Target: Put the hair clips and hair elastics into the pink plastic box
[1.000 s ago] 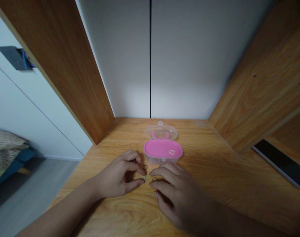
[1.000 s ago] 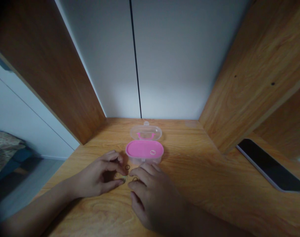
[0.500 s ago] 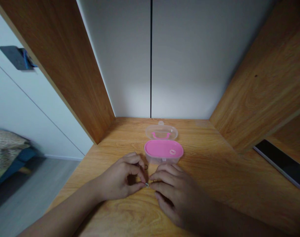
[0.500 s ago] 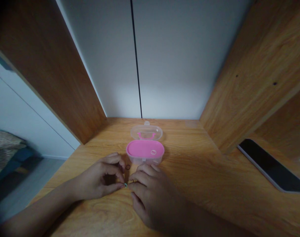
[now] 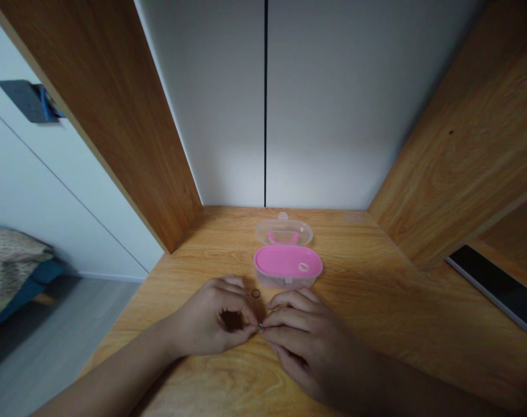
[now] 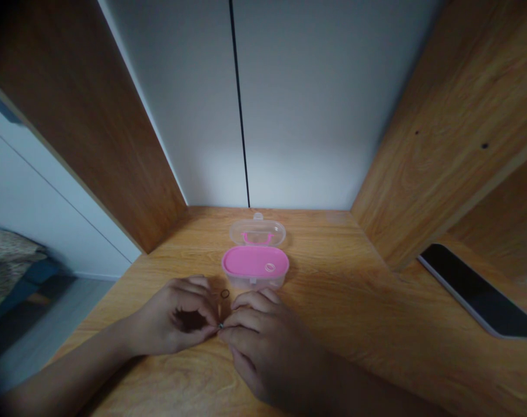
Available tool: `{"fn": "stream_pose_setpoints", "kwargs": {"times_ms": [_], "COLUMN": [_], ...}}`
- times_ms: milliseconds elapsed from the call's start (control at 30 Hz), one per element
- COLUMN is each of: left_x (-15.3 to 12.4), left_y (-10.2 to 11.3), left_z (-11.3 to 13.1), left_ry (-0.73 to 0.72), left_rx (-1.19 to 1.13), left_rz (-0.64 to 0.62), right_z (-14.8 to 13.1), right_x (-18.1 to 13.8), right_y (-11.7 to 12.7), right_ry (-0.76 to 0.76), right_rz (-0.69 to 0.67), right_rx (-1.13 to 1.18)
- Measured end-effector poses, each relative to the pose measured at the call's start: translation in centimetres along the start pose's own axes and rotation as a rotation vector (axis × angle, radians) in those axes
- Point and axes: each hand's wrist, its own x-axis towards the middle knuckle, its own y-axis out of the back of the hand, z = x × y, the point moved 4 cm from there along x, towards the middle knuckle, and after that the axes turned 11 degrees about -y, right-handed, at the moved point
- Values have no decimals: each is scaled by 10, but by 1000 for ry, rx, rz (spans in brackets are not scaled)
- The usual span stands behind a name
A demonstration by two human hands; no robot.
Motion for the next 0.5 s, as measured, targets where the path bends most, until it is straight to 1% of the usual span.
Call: {"fn": "stream_pose_setpoints", "kwargs": {"times_ms": [67, 200, 267, 333, 400, 500], "left_x": [0, -2, -3, -3, -3, -5], "left_y": [-1, -1, -1, -2, -2, -1], "left_z": [1, -1, -2, -3, -2, -4], "left_ry": [14, 41, 46, 38, 35, 79], "left_rx": [-15, -17, -17, -27, -44, -65], "left_rz": [20, 91, 106, 103, 108, 150], "right_z": [0, 3, 6, 8, 12, 15], "right_x": [2, 5, 5, 5, 4, 3], "right_y": [2, 10, 14, 15, 15, 13], "right_ry": [-2, -13, -20, -26, -67, -129], "right_rz": [31, 159, 207, 223, 237, 249], "right_rx": [38, 149, 202, 231, 230, 188]}}
